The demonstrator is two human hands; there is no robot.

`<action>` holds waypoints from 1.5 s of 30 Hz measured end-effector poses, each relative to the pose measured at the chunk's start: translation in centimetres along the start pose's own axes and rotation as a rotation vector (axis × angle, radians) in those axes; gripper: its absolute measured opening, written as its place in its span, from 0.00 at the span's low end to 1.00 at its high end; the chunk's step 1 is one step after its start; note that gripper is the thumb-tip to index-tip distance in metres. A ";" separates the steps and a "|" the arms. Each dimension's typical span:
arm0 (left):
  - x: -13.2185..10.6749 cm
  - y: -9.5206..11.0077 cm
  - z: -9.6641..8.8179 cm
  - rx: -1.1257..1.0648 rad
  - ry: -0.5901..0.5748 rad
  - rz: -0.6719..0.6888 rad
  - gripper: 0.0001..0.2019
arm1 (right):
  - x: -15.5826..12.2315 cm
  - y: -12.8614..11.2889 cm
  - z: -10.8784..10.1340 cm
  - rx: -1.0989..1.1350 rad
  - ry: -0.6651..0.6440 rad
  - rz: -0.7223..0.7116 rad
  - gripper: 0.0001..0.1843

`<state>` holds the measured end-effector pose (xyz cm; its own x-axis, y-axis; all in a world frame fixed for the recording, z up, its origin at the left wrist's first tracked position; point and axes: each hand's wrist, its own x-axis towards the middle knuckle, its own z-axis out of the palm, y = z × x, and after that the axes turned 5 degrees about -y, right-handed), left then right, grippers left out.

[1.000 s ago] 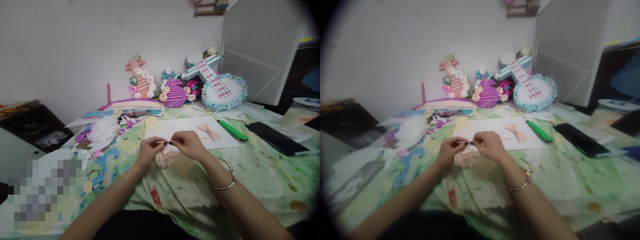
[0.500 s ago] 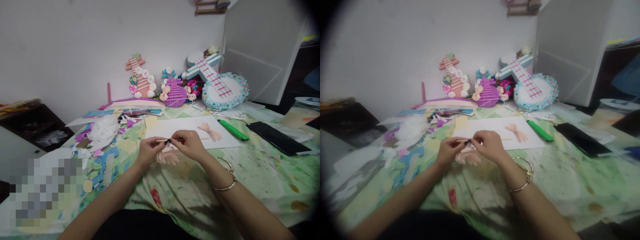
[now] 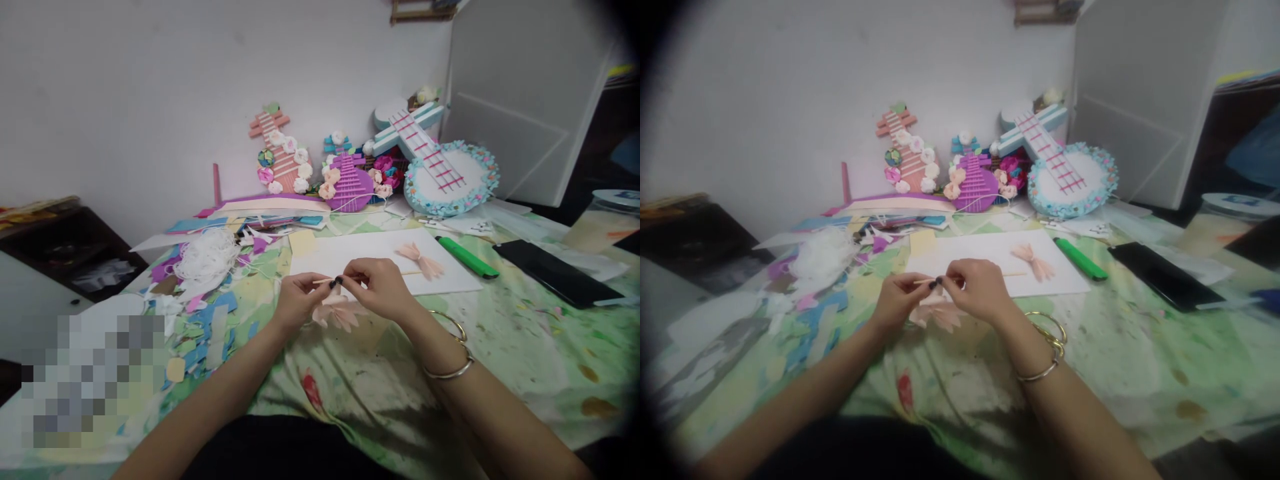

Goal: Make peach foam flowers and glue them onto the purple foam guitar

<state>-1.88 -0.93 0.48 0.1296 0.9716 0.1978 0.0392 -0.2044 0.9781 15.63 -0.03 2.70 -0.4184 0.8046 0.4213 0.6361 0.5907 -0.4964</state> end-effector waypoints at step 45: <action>-0.3 0.3 0.2 -0.060 0.025 0.006 0.09 | 0.1 -0.2 0.0 0.001 0.022 0.013 0.11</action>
<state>-1.75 -1.31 0.72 0.1049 0.9733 0.2044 -0.0209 -0.2033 0.9789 15.42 -0.07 2.81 -0.3960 0.8105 0.4316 0.6405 0.5806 -0.5027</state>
